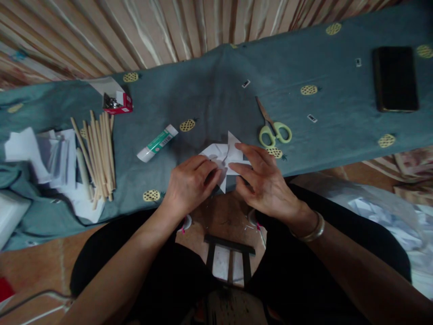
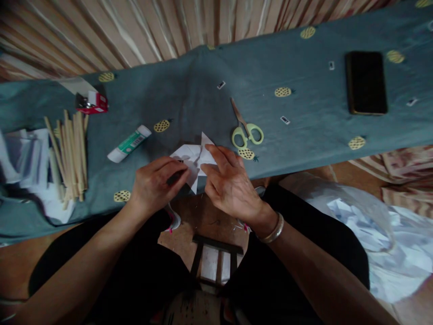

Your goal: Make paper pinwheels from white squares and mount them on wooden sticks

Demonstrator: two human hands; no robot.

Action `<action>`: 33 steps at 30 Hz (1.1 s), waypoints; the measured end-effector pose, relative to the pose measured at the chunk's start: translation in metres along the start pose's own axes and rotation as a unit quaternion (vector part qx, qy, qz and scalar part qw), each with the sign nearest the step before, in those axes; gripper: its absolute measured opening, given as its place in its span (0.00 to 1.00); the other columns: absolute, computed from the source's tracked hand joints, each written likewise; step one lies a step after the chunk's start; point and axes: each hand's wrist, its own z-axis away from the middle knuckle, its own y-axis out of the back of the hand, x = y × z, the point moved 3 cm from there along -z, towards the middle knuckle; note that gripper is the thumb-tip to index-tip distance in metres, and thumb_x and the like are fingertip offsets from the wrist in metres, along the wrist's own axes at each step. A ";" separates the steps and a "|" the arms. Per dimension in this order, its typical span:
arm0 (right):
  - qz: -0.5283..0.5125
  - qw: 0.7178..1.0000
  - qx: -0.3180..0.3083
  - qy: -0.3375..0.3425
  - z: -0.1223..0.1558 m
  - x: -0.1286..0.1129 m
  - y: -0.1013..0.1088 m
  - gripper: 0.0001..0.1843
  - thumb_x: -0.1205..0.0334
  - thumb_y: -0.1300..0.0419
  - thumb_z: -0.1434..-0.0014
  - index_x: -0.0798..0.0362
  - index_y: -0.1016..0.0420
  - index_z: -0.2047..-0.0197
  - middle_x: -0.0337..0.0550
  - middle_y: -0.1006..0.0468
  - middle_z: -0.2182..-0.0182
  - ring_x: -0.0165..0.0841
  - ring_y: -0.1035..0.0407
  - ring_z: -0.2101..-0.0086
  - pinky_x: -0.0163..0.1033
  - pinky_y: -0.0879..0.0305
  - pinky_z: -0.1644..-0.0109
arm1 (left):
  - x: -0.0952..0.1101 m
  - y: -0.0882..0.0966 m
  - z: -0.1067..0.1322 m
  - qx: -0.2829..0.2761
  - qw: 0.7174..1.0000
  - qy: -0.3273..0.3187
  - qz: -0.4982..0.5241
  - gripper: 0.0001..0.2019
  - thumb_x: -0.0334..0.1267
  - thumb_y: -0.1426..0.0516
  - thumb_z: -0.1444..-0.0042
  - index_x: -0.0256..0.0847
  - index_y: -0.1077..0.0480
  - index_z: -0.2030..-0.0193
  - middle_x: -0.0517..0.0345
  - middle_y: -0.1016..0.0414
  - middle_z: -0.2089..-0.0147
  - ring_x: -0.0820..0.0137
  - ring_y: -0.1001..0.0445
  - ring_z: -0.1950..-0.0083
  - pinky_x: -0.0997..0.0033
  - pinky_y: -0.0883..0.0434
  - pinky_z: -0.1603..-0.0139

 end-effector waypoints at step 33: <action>0.031 0.998 0.016 0.053 -0.002 0.000 -0.002 0.12 0.68 0.46 0.36 0.52 0.25 0.53 0.53 0.31 0.39 0.49 0.38 0.41 0.59 0.38 0.41 | -0.022 0.003 0.007 -0.036 0.987 0.127 0.097 0.09 0.35 0.47 0.35 0.40 0.26 0.54 0.55 0.21 0.59 0.70 0.22 0.60 0.72 0.26 0.58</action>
